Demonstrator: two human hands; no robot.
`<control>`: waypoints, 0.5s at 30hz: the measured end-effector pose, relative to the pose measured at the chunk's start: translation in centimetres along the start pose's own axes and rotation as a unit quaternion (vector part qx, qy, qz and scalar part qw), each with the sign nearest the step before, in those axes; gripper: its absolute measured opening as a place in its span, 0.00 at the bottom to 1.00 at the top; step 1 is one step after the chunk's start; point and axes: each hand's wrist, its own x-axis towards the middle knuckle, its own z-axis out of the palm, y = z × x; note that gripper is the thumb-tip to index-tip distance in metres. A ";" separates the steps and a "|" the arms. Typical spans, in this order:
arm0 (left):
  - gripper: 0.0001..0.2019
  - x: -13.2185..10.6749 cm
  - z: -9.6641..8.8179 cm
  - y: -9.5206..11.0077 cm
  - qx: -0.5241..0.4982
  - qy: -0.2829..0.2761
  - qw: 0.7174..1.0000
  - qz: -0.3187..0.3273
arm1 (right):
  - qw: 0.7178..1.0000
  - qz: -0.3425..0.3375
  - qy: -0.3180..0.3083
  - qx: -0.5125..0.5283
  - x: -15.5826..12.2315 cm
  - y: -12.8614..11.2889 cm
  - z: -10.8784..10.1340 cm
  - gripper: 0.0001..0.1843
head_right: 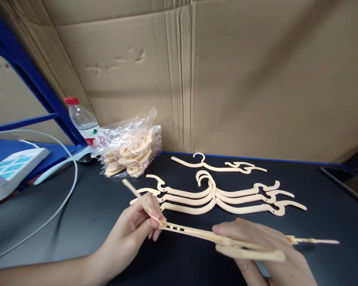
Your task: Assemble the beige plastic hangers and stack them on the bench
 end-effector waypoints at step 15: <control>0.17 -2.4 1.0 -0.4 -0.061 -0.080 0.968 -0.231 | 0.957 0.240 0.034 0.157 3.3 0.7 0.5 0.13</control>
